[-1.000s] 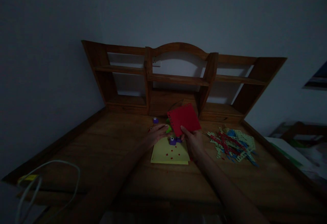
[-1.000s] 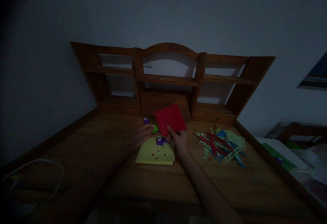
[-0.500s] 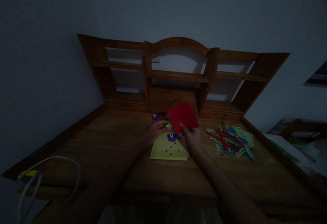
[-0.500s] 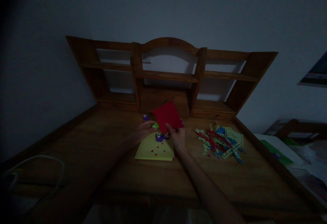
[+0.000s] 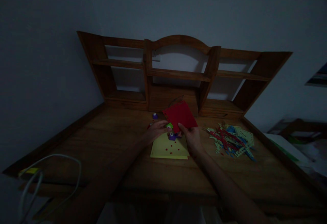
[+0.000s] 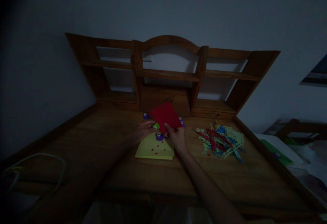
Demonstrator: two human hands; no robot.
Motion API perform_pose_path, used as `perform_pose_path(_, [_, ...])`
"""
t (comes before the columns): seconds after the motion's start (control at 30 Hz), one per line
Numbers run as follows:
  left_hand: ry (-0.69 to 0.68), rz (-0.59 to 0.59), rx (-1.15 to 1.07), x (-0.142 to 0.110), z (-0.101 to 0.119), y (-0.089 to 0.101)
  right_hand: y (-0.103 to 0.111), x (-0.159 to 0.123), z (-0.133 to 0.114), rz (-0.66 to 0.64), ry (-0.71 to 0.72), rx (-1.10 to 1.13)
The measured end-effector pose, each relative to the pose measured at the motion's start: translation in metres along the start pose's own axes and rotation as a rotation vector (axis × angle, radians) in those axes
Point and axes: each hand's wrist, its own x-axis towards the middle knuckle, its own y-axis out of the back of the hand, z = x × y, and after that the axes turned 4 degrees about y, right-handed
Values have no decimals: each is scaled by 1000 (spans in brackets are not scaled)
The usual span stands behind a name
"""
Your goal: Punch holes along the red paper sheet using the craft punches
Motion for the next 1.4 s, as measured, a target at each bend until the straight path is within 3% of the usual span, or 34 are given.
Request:
perform_pose_path(0.33, [3, -146, -39, 5, -11, 7, -2, 0, -1, -64, -50, 30])
perform_pose_path(0.7, [28, -72, -2, 0, -4, 3, -3, 1, 6, -80, -79, 66])
perform_pose_path(1.1, [-13, -121, -49, 1, -5, -1, -5, 0, 0, -88, -108, 81])
perform_pose_path(1.4, [1, -60, -55, 0, -7, 0, -6, -1, -3, -65, -144, 104])
